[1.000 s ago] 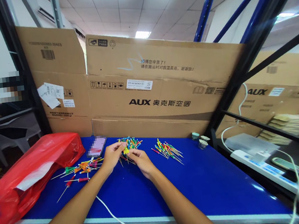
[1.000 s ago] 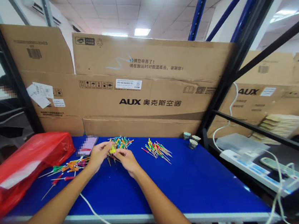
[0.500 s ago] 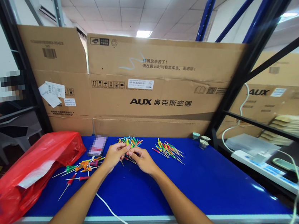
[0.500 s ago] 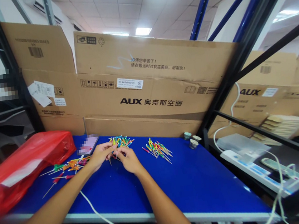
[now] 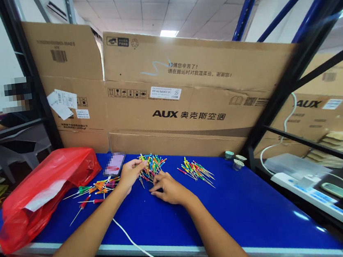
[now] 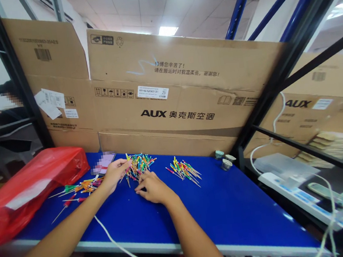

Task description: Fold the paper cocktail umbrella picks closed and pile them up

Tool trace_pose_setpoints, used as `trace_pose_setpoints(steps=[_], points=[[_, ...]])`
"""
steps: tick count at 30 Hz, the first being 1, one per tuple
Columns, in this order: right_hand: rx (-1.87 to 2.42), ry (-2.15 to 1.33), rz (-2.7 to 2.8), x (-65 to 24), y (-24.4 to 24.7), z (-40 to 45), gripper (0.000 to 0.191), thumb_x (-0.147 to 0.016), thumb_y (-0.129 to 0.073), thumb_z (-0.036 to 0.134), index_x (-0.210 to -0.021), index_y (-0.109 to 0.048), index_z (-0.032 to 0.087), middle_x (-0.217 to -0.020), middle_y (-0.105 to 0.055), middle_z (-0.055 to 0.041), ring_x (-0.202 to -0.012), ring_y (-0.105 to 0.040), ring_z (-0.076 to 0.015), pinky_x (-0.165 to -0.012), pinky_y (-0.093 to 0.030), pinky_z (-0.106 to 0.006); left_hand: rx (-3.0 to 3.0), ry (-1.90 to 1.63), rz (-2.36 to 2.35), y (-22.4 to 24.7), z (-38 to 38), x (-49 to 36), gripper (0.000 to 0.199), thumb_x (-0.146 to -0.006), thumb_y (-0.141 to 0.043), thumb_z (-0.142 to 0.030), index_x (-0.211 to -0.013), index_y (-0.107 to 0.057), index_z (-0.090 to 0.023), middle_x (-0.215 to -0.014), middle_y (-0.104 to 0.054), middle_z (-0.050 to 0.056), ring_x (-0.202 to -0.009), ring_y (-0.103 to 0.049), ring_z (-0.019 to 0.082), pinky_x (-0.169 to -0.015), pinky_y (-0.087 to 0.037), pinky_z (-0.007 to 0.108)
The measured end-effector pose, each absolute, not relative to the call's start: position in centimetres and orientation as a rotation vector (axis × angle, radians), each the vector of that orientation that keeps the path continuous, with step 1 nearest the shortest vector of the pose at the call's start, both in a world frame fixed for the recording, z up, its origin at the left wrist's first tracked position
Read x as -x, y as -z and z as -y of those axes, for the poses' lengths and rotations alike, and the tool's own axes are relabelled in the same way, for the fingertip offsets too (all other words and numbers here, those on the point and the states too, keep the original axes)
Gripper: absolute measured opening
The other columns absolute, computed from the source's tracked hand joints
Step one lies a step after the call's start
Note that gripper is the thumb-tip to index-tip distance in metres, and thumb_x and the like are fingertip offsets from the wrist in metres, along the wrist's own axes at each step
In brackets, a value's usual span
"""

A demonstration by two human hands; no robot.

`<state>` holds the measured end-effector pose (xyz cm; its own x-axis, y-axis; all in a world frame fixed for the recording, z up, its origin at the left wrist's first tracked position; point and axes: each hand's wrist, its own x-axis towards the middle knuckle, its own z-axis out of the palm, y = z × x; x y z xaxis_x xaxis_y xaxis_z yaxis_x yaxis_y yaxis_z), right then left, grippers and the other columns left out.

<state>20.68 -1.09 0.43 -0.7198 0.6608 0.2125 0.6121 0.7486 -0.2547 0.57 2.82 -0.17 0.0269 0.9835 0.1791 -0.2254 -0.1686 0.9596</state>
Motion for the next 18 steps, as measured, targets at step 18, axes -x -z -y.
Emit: trace_pose_setpoints(steps=[18], points=[[0.978, -0.119, 2.538, -20.8, -0.4, 0.8, 0.014, -0.093, -0.061, 0.029, -0.099, -0.074, 0.026, -0.098, -0.06, -0.0068, -0.099, -0.048, -0.0239, -0.084, -0.034, -0.036, -1.228, -1.378, -0.888, 0.2, -2.6, -0.7, 0.037, -0.068, -0.081, -0.047, -0.081, -0.068, -0.014, -0.052, -0.057, -0.004, -0.039, -0.047, 0.007, -0.037, -0.026, 0.018]])
